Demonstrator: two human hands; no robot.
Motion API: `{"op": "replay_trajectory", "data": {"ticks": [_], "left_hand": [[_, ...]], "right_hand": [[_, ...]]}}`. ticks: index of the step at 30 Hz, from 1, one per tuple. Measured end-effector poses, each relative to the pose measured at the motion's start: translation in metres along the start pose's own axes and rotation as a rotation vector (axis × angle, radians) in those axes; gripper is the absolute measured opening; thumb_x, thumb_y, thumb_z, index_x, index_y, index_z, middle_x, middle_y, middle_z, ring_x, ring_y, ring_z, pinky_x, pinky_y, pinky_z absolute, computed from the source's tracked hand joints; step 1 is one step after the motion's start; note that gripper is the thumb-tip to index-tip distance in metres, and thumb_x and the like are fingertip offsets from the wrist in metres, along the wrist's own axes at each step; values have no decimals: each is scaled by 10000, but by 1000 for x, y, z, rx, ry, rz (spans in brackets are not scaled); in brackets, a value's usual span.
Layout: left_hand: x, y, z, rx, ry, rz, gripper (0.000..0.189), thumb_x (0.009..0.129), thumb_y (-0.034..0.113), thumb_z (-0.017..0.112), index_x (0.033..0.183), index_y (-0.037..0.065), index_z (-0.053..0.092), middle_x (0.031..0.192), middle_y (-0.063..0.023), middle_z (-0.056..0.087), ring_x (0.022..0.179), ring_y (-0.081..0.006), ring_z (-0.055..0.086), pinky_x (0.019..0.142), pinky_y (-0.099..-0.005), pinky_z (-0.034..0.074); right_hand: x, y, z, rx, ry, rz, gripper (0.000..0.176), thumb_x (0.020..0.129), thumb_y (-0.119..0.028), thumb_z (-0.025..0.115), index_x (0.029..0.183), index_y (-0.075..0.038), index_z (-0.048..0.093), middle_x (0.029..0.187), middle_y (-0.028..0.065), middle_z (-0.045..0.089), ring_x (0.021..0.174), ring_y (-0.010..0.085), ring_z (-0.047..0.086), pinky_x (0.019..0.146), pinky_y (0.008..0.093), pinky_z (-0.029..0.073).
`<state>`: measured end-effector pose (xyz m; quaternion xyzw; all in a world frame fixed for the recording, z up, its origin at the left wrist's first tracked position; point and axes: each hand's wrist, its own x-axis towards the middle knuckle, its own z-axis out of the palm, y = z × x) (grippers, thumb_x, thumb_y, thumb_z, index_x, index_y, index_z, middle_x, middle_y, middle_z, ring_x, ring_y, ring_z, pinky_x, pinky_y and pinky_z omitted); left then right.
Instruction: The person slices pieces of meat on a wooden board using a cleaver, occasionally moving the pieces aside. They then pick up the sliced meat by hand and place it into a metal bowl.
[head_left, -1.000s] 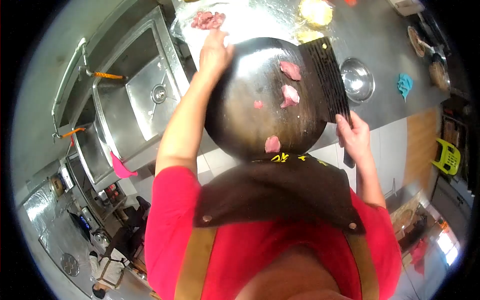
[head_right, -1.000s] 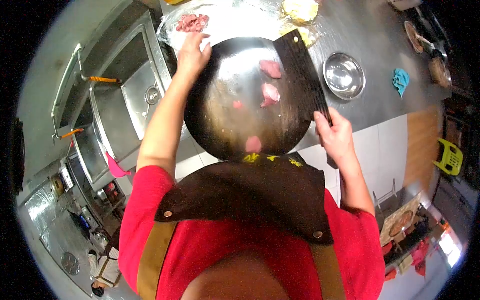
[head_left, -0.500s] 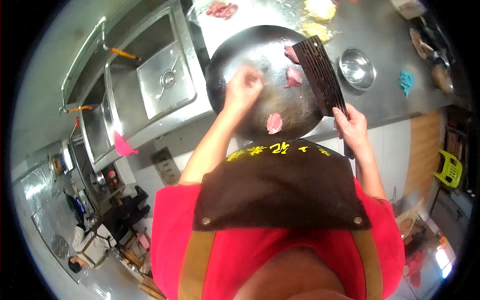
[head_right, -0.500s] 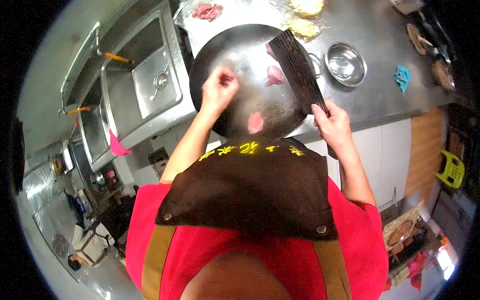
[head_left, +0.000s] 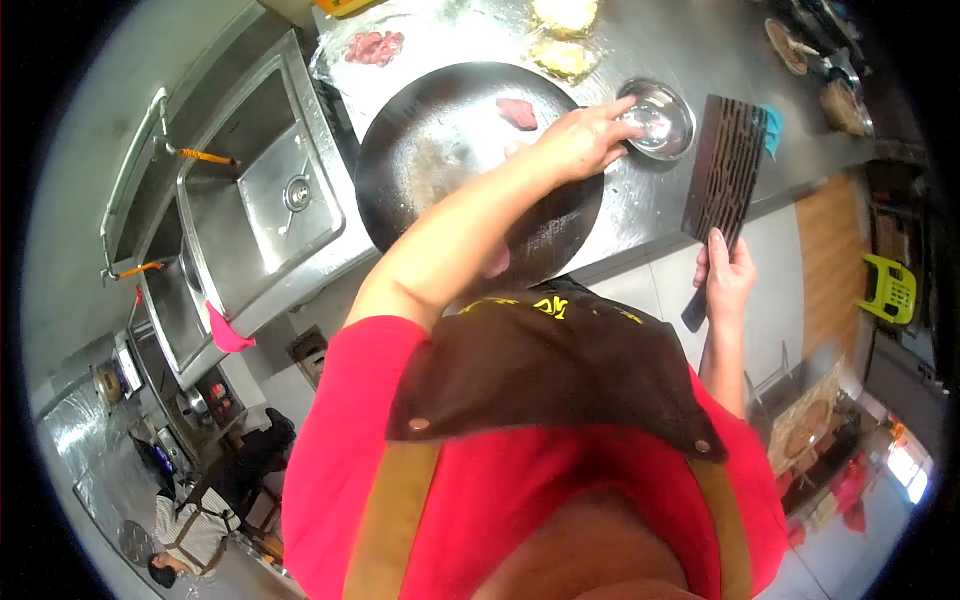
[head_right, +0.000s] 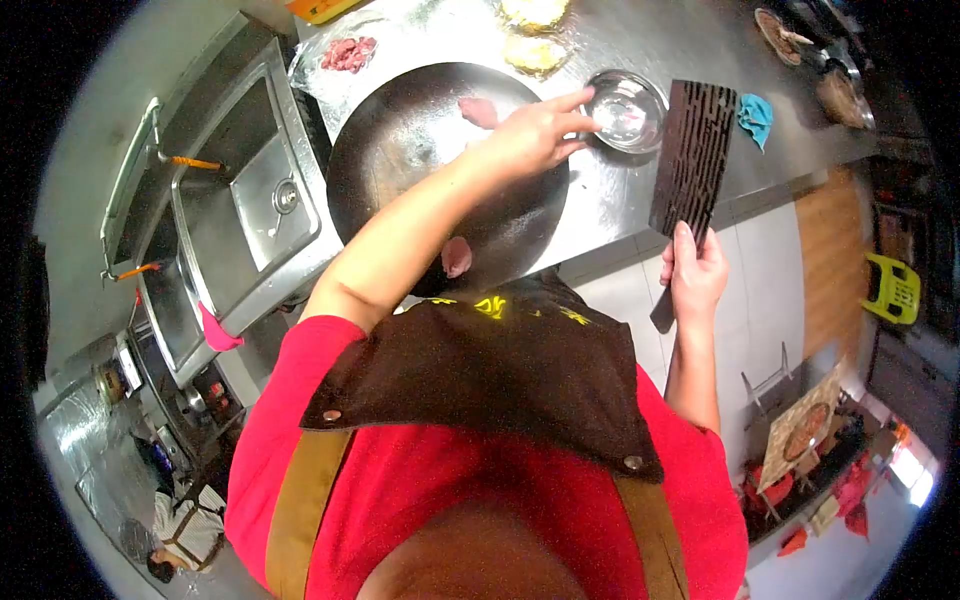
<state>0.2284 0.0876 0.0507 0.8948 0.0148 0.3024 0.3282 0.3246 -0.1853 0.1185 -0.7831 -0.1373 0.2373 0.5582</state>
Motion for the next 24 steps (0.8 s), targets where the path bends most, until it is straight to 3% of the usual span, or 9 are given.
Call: {"op": "replay_trajectory", "data": {"ticks": [4, 5, 6, 8, 11, 15, 18, 20, 24], "left_hand": [[-53, -4, -41, 101, 123, -423, 163, 854, 162, 674, 997, 82, 675, 1001, -166, 651, 997, -304, 634, 839, -399, 519], [-74, -18, -42, -135, 233, -660, 164, 854, 191, 682, 976, 82, 682, 942, -148, 645, 952, -274, 637, 820, -408, 510], [-81, -3, -67, -27, 133, -745, 217, 830, 222, 725, 989, 81, 678, 955, -129, 649, 956, -257, 637, 843, -411, 508], [-85, 22, -92, 31, -169, -704, 313, 784, 223, 773, 1043, 95, 655, 1023, -126, 644, 1004, -294, 621, 872, -418, 499], [-114, 7, -60, 199, 69, -472, 348, 711, 168, 790, 996, 82, 609, 952, -143, 629, 958, -365, 581, 849, -456, 459], [-108, 13, -44, 188, 78, -596, 230, 754, 142, 716, 918, 63, 574, 885, -145, 608, 881, -328, 601, 801, -435, 493], [-119, 24, -47, 45, 296, -786, 232, 749, 134, 728, 887, 55, 559, 862, -124, 617, 786, -259, 623, 734, -388, 518], [-128, 37, -58, -429, 601, -791, 229, 809, 28, 693, 914, 47, 490, 867, -112, 612, 765, -166, 625, 686, -309, 530], [-161, 54, -93, -8, 461, -1117, 343, 820, 208, 778, 1017, 43, 550, 791, -92, 647, 731, -218, 668, 673, -348, 533]], "right_hand": [[-1, 7, -6, -96, -41, 16, 185, 979, -210, 602, 908, -39, 604, 625, 6, 558, 456, 69, 475, 409, 236, 390], [-1, 5, 0, -93, -68, 38, 186, 981, -211, 600, 911, -38, 605, 625, 4, 556, 457, 68, 475, 410, 236, 390], [-2, 2, 6, -92, -99, 60, 187, 982, -212, 597, 914, -37, 606, 625, 1, 554, 457, 67, 474, 410, 236, 389], [1, 4, 18, -94, -175, 85, 190, 981, -221, 597, 921, -41, 607, 621, -7, 545, 461, 64, 474, 413, 237, 386], [8, 3, 43, -101, -346, 73, 191, 975, -238, 605, 902, -61, 600, 618, -11, 539, 463, 58, 470, 418, 231, 378], [13, -5, 75, -202, -493, -5, 244, 963, -257, 612, 839, -48, 597, 612, -28, 536, 500, 52, 471, 448, 251, 368], [11, -13, 88, -273, -543, -25, 239, 956, -254, 617, 845, -43, 602, 610, -30, 538, 514, 50, 475, 463, 253, 379], [10, -13, 92, -321, -556, -90, 256, 944, -242, 621, 828, -15, 595, 597, 8, 530, 544, 75, 471, 506, 284, 400], [9, -5, 97, -446, -600, -183, 233, 930, -232, 622, 885, -4, 620, 618, 101, 546, 581, 138, 494, 564, 335, 428]]}}
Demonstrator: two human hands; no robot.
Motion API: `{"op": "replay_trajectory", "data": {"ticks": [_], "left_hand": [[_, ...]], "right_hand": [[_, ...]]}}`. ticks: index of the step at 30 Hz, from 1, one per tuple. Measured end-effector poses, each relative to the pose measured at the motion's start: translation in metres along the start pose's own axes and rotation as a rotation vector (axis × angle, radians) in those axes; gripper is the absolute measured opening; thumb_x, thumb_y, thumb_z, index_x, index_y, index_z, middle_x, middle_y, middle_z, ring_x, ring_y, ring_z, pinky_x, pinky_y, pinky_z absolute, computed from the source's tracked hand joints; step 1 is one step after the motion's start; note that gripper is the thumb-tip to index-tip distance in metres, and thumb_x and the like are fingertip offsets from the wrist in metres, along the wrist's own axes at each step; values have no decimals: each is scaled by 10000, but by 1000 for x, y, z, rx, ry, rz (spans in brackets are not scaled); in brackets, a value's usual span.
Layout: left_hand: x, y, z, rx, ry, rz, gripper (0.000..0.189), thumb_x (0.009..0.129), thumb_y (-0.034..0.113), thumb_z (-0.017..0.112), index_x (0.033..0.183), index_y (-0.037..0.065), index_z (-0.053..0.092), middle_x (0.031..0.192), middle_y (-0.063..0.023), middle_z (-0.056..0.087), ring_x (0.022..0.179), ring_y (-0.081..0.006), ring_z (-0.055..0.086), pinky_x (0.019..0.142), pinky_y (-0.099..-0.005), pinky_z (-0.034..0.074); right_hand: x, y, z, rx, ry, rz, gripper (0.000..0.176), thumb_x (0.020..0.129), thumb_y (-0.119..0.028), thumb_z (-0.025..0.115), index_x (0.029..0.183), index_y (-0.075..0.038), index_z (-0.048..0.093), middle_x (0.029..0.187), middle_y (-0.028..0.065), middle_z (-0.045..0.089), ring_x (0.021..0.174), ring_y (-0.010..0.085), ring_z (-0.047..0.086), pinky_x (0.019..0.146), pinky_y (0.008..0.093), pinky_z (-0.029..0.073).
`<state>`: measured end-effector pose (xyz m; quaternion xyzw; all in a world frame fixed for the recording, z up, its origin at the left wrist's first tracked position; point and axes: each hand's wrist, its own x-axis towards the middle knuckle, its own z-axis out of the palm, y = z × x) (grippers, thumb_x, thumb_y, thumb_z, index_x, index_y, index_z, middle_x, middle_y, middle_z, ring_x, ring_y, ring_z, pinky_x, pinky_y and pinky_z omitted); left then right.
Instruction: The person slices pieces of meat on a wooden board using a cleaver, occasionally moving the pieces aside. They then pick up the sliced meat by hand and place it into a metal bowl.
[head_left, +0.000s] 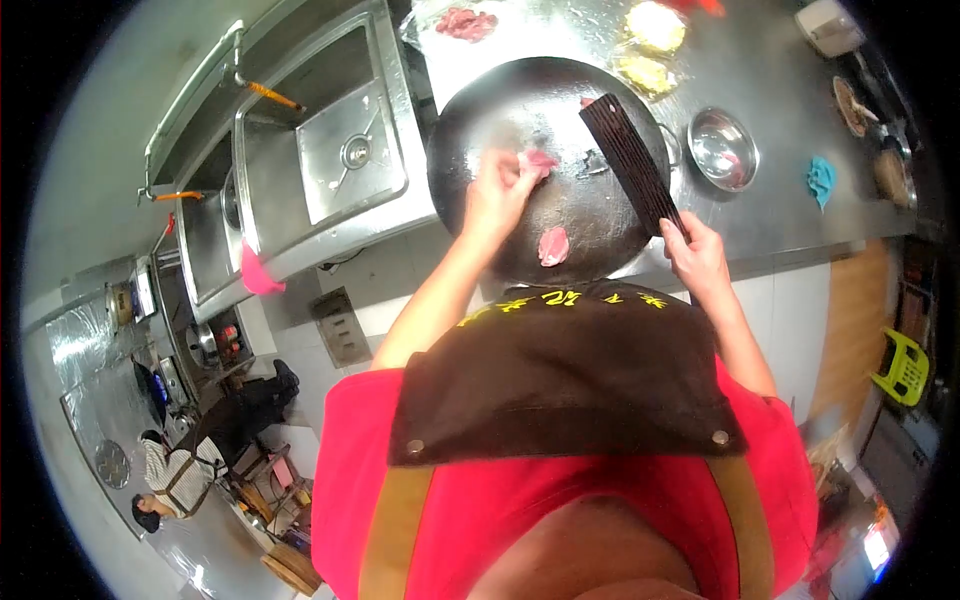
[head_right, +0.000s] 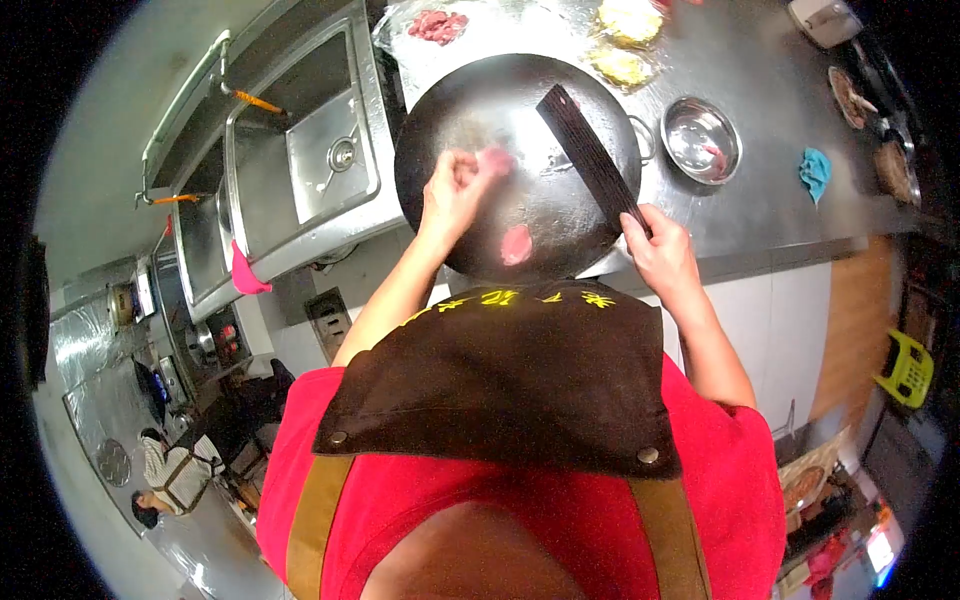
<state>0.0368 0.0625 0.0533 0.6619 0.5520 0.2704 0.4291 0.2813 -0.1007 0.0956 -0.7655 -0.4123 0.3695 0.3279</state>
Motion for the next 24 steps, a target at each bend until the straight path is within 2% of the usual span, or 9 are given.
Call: {"op": "replay_trajectory", "data": {"ticks": [2, 3, 6, 8, 10, 18, 22, 23, 24], "left_hand": [[-15, 2, -17, 288, -82, -39, 317, 826, 220, 764, 1010, 50, 570, 767, -93, 645, 682, -252, 660, 667, -378, 528], [-18, -5, -19, 231, -93, -57, 263, 808, 188, 748, 998, 72, 607, 850, -100, 648, 766, -304, 645, 719, -404, 513], [-11, -27, -5, 286, 164, 586, 265, 780, 124, 730, 1021, 82, 628, 960, -102, 652, 897, -316, 618, 785, -400, 499], [-7, -33, 7, 278, 129, 642, 289, 755, 86, 727, 1035, 85, 655, 1035, -106, 635, 976, -320, 584, 845, -400, 487], [-3, -32, 13, 282, 149, 742, 295, 771, 62, 713, 1062, 83, 668, 1067, -101, 639, 973, -310, 596, 857, -389, 494], [-8, -45, 23, 276, 126, 663, 386, 697, 13, 661, 1072, 101, 685, 1096, -114, 623, 1027, -329, 580, 884, -419, 498], [-6, -39, 18, 233, 184, 433, 275, 779, 108, 732, 1045, 88, 668, 932, -105, 648, 813, -279, 640, 744, -368, 541], [-5, -40, 17, 130, 141, 341, 306, 804, 175, 762, 1078, 92, 655, 848, -81, 646, 706, -243, 642, 672, -337, 542], [-5, -37, 13, 60, 80, 289, 306, 812, 170, 755, 1089, 93, 650, 875, -83, 649, 710, -237, 646, 667, -337, 543]], "right_hand": [[-2, -7, 1, -87, -15, 4, 220, 928, -235, 624, 934, -16, 640, 650, 140, 597, 585, 191, 575, 586, 360, 456], [-3, -12, 2, -147, -9, -38, 211, 925, -234, 626, 960, -27, 647, 685, 157, 619, 626, 239, 609, 609, 378, 472], [-5, -23, 9, -290, 14, -175, 204, 916, -227, 626, 1027, -61, 664, 782, 196, 669, 749, 360, 671, 677, 430, 510], [-4, -24, 15, -339, 31, -282, 209, 911, -221, 623, 1060, -81, 668, 835, 206, 682, 830, 409, 661, 723, 460, 523], [-2, -25, 18, -428, 25, -453, 237, 895, -190, 623, 1112, -106, 666, 915, 172, 696, 839, 367, 675, 743, 461, 539], [-4, -31, 15, -704, -47, -581, 316, 852, -176, 650, 1166, -137, 650, 737, 130, 595, 706, 333, 650, 666, 451, 541], [10, -29, 9, -660, -37, -496, 302, 865, -174, 625, 1165, -145, 647, 787, 152, 649, 751, 364, 660, 689, 467, 541], [10, -30, 7, -621, -36, -436, 280, 877, -169, 606, 1150, -130, 656, 858, 173, 683, 812, 376, 669, 735, 470, 540], [11, -33, 6, -573, -31, -413, 274, 881, -169, 602, 1145, -127, 662, 878, 177, 687, 827, 375, 670, 747, 469, 539]]}}
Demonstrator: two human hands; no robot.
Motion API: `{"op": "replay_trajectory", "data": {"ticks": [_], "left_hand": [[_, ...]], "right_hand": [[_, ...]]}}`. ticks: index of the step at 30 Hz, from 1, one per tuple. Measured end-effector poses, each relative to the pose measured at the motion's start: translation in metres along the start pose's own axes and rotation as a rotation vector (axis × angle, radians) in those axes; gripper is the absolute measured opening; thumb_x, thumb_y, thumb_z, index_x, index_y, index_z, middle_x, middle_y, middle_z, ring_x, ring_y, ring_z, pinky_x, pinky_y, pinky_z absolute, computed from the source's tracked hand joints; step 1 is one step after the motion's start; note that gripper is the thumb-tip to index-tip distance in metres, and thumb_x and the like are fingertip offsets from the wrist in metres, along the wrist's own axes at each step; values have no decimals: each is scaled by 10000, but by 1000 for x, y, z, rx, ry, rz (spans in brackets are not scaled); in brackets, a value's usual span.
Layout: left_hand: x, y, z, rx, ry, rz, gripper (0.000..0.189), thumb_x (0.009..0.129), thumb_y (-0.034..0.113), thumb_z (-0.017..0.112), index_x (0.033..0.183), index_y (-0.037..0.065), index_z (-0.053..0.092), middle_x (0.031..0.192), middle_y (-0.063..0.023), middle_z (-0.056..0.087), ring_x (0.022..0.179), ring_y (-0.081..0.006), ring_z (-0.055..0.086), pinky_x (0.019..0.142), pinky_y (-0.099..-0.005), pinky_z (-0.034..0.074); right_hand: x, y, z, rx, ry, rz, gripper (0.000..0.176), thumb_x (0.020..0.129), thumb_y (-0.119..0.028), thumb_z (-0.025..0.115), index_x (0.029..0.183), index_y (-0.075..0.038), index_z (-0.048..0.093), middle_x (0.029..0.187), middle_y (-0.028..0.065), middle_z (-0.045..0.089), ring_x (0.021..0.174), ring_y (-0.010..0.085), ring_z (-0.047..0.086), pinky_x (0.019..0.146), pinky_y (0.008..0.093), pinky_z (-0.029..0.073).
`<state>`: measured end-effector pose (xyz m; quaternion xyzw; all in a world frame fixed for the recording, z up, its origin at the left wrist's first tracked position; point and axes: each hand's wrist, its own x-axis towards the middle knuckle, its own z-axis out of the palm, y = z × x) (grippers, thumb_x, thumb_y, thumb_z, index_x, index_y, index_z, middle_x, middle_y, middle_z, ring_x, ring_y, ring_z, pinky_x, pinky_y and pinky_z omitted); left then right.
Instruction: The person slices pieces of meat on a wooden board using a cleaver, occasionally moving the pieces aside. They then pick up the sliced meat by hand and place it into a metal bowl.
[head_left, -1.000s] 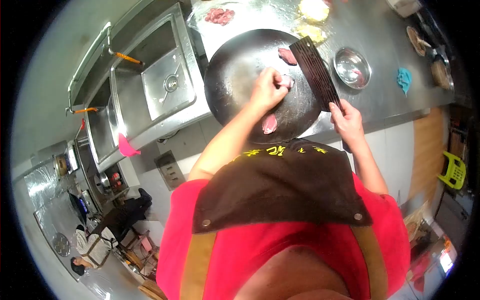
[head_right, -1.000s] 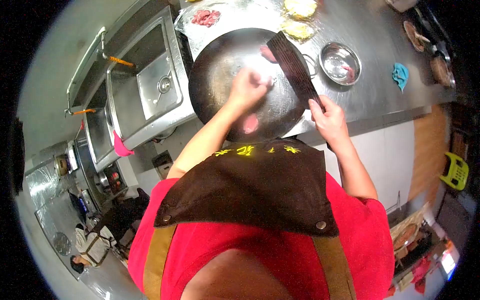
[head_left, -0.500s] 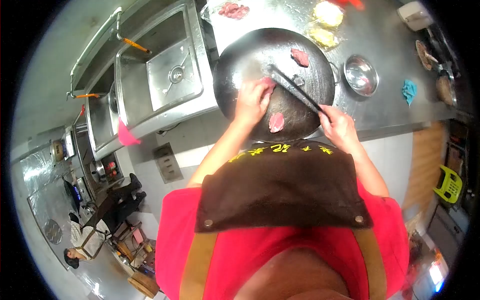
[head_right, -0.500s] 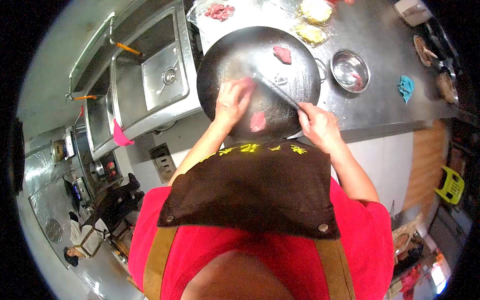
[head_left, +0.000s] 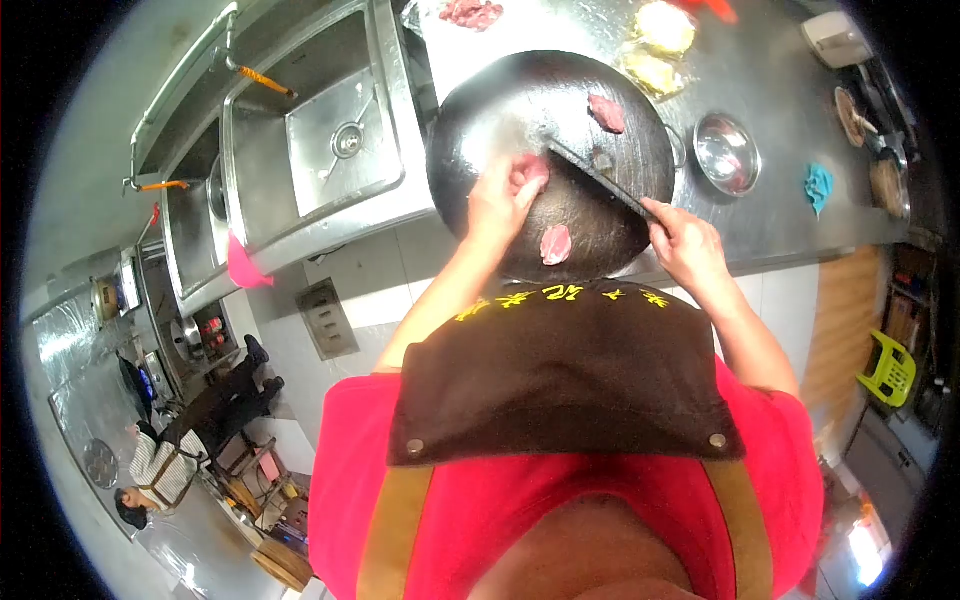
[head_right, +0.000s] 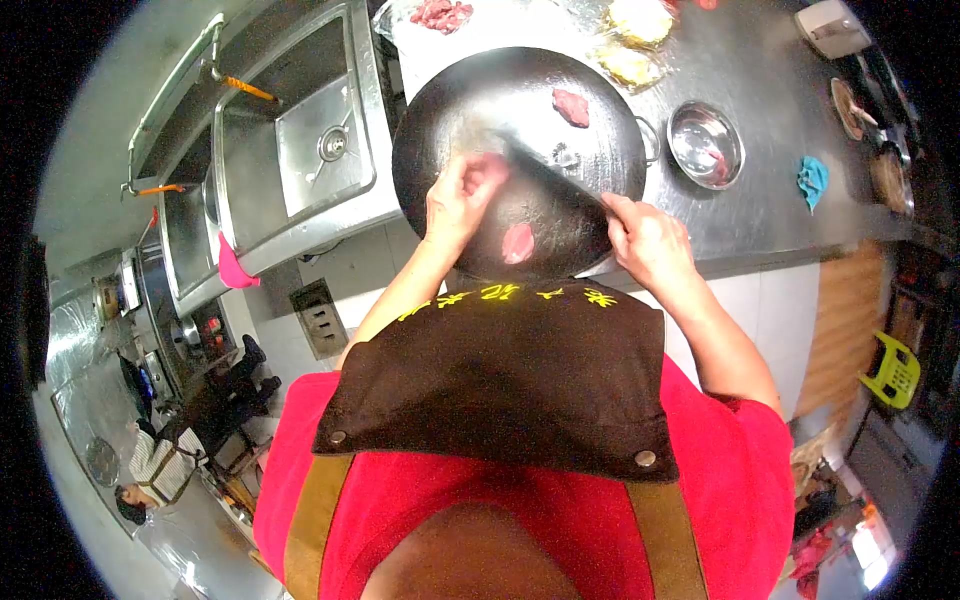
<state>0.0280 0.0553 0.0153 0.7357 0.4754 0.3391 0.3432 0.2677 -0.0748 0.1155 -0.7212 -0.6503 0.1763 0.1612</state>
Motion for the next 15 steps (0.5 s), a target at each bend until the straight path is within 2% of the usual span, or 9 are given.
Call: {"op": "replay_trajectory", "data": {"ticks": [2, 3, 6, 7, 10, 13, 15], "left_hand": [[-2, 7, -10, -152, -108, -105, 306, 828, 161, 739, 1111, 96, 642, 930, -89, 656, 718, -225, 654, 656, -337, 543], [-2, 13, -19, -59, -130, -14, 358, 795, 70, 706, 1144, 82, 623, 1051, -89, 658, 839, -257, 669, 744, -356, 543], [14, -3, -30, 220, -132, 565, 424, 731, -10, 667, 1144, 69, 620, 1137, -89, 647, 963, -298, 653, 859, -382, 517], [15, -10, -26, 156, -197, 567, 466, 680, -10, 673, 1137, 70, 624, 1156, -88, 645, 1085, -314, 605, 937, -386, 478], [20, -13, -13, 76, -249, 510, 410, 717, 41, 708, 1118, 87, 640, 1165, -96, 637, 1133, -296, 584, 930, -378, 482], [9, 9, 8, -65, -159, 16, 321, 746, 97, 735, 1059, 93, 663, 1137, -89, 637, 1108, -298, 573, 902, -381, 489], [6, 9, 16, 114, -85, 251, 259, 765, 119, 737, 1015, 96, 674, 1094, -85, 636, 1043, -303, 579, 878, -391, 489]], "right_hand": [[1, -1, -2, 94, 16, 54, 263, 888, -168, 593, 1134, -120, 672, 919, 185, 694, 857, 374, 674, 769, 466, 536], [1, 0, -2, 108, 23, 61, 261, 890, -170, 592, 1132, -117, 675, 933, 184, 695, 869, 372, 674, 777, 463, 534], [-3, 2, 2, 142, 21, 108, 262, 893, -177, 591, 1130, -110, 681, 962, 181, 698, 892, 368, 675, 792, 457, 531], [-4, 1, 2, 144, 4, 130, 265, 892, -179, 594, 1132, -108, 680, 963, 178, 698, 892, 368, 675, 791, 456, 531], [-5, -2, 5, 184, -3, 153, 268, 888, -183, 601, 1132, -107, 681, 966, 182, 697, 892, 369, 675, 791, 456, 531], [-6, -3, 7, 181, 64, 105, 271, 883, -182, 611, 1138, -120, 679, 956, 193, 693, 878, 376, 674, 780, 462, 534], [-7, -3, 8, 134, 105, 56, 285, 880, -180, 618, 1156, -136, 672, 933, 196, 690, 853, 383, 673, 761, 469, 536]]}}
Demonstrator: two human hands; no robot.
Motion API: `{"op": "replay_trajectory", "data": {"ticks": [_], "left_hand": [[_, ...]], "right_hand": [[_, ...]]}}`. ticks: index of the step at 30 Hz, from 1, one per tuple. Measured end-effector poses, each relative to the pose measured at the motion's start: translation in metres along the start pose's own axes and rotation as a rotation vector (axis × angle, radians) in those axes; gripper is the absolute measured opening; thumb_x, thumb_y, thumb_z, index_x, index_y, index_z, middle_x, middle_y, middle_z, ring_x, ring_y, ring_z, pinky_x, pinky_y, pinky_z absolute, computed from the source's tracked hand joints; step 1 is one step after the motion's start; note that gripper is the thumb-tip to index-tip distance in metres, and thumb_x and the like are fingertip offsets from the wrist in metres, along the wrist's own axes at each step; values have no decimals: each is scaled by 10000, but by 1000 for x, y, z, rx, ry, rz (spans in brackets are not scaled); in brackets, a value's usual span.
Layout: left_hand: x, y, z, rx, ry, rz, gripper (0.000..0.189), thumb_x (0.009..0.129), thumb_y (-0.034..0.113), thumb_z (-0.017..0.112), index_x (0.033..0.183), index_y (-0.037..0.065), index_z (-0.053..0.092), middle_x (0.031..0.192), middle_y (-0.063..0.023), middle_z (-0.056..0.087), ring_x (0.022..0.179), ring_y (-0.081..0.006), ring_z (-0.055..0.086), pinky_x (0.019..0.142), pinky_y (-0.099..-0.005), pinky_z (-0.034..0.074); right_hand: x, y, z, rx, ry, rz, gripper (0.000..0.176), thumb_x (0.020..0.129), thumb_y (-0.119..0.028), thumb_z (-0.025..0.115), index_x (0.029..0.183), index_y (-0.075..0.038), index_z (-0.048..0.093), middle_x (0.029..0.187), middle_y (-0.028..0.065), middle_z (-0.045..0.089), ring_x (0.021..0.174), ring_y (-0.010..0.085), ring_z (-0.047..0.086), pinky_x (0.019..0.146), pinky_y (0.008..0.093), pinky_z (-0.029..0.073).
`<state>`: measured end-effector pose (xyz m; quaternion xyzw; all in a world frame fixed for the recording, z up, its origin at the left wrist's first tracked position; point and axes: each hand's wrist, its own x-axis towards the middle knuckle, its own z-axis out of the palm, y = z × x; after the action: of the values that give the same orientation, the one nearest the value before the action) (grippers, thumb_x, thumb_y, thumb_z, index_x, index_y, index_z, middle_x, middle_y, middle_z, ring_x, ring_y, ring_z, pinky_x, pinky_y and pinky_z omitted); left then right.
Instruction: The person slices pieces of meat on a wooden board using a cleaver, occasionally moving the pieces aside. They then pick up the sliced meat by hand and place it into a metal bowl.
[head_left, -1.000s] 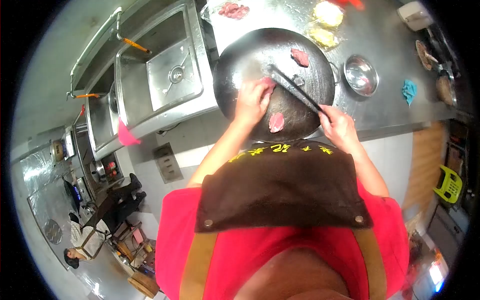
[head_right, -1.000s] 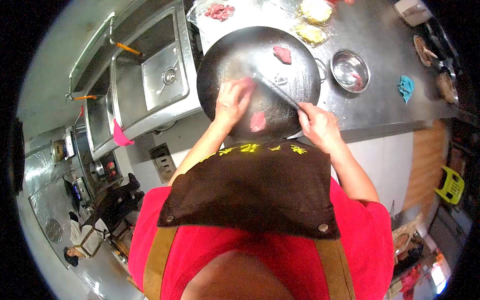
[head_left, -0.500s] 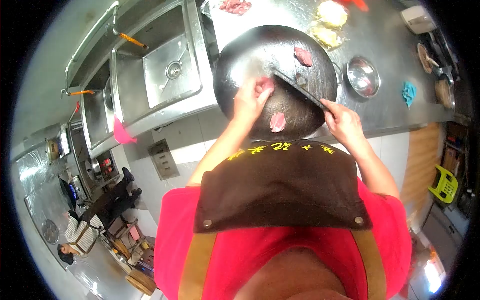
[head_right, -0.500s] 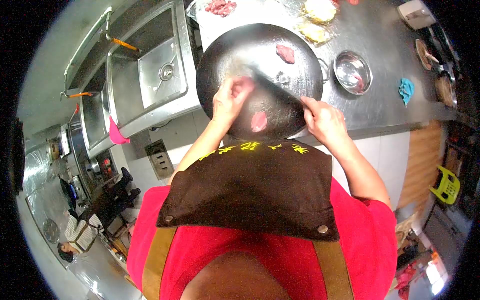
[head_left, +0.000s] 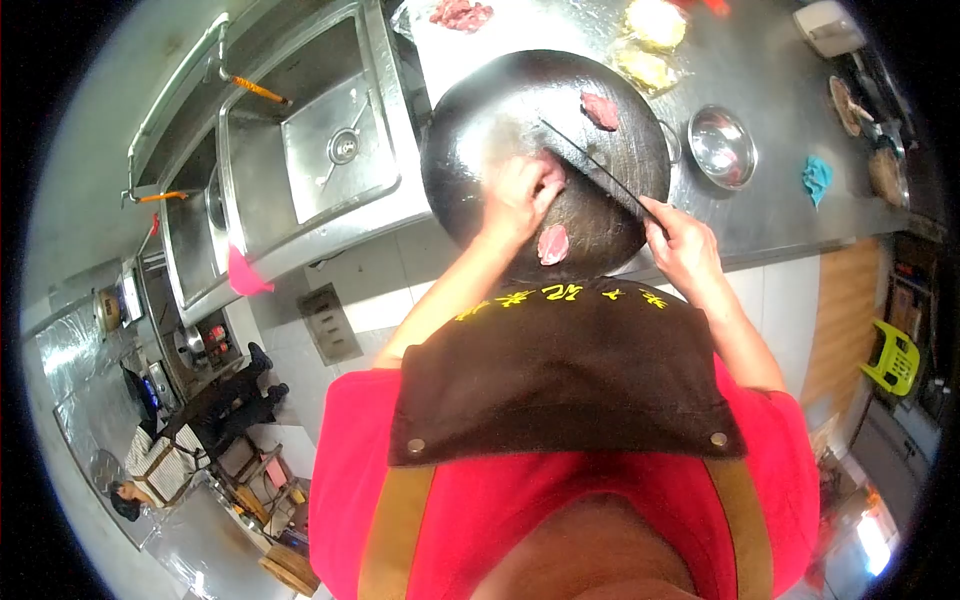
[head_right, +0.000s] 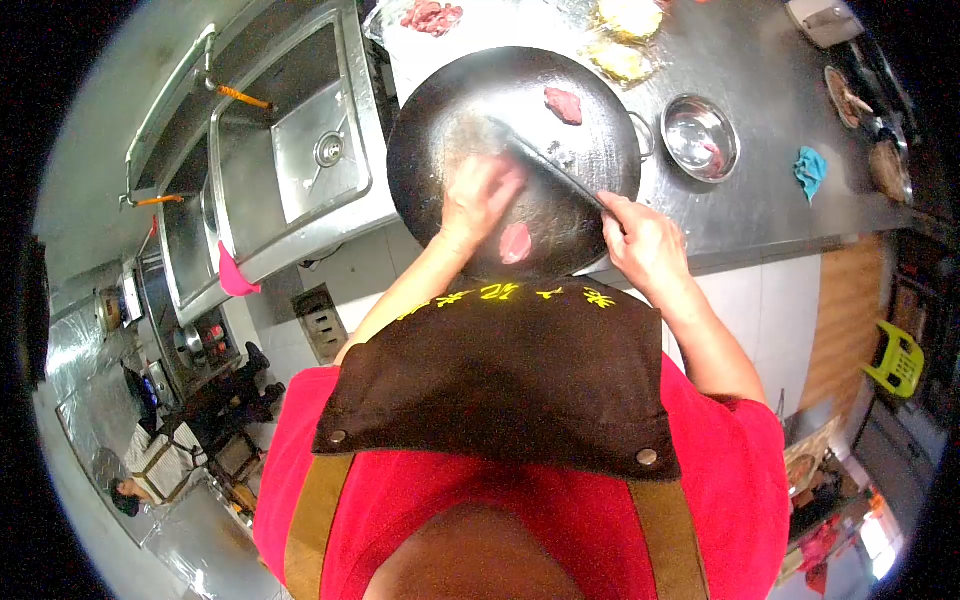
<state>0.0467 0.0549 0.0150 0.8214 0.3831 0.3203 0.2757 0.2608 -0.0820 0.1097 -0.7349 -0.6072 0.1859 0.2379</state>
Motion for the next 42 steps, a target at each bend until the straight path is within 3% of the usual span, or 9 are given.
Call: {"op": "replay_trajectory", "data": {"ticks": [2, 9, 15, 23, 26, 29, 33, 37, 42], "left_hand": [[2, 3, 4, 93, 155, 272, 210, 738, 114, 747, 908, 57, 639, 1003, -93, 618, 913, -311, 582, 798, -425, 473], [-6, -7, 7, 13, 90, 210, 353, 690, 60, 713, 1041, 69, 674, 1078, -111, 625, 1003, -329, 584, 892, -408, 493], [-6, -14, 14, 4, 98, 182, 434, 668, 76, 738, 1096, 69, 662, 1076, -126, 632, 1018, -337, 591, 906, -409, 500], [-9, -18, 15, 101, 65, 132, 360, 699, 119, 769, 1043, 65, 676, 1027, -112, 652, 991, -325, 604, 872, -411, 505], [-6, -14, 14, 50, 99, 183, 301, 722, 130, 768, 1005, 73, 685, 1002, -100, 655, 980, -316, 606, 867, -410, 505], [-8, -10, 10, 18, 140, 232, 254, 743, 137, 760, 977, 82, 679, 1007, -92, 644, 981, -304, 603, 877, -410, 500], [-7, -10, 13, 31, 165, 245, 243, 741, 118, 734, 975, 85, 675, 1004, -96, 623, 948, -305, 588, 870, -412, 491], [-8, -11, 15, -7, 148, 229, 229, 719, 98, 719, 938, 59, 664, 1002, -124, 617, 901, -328, 571, 844, -416, 490], [-8, -15, 14, 30, 141, 200, 186, 721, 87, 715, 894, 50, 656, 993, -142, 618, 916, -342, 572, 834, -422, 495]], "right_hand": [[-7, 3, -1, -69, 21, -55, 309, 878, -177, 623, 1184, -156, 660, 897, 193, 685, 816, 388, 670, 735, 478, 539], [-26, 0, -3, -255, -192, -57, 376, 869, -170, 629, 1245, -178, 612, 829, 160, 631, 720, 382, 653, 672, 487, 537], [-9, -4, 3, -293, -206, -106, 385, 891, -134, 586, 1275, -119, 574, 832, 177, 629, 719, 383, 653, 662, 489, 530], [66, -15, 59, -234, -153, -252, 212, 880, -94, 518, 1068, -39, 600, 794, 228, 655, 736, 402, 676, 660, 495, 548], [109, -30, 71, -199, -261, -103, 260, 917, -173, 525, 1127, -91, 654, 887, 239, 681, 837, 411, 671, 748, 517, 533], [118, -23, 70, -210, -102, -84, 189, 870, -157, 525, 933, -34, 654, 816, 255, 669, 798, 422, 677, 718, 529, 540], [63, -4, 16, -175, -165, -153, 304, 883, -133, 544, 1172, -97, 629, 884, 217, 676, 855, 414, 663, 749, 525, 528], [11, 1, -15, -332, -340, -62, 291, 892, -135, 597, 1181, -107, 621, 866, 195, 667, 806, 410, 659, 691, 495, 534], [59, -8, 36, -350, -377, -139, 328, 848, -82, 531, 1169, -87, 597, 854, 210, 670, 781, 409, 666, 686, 501, 541]]}}
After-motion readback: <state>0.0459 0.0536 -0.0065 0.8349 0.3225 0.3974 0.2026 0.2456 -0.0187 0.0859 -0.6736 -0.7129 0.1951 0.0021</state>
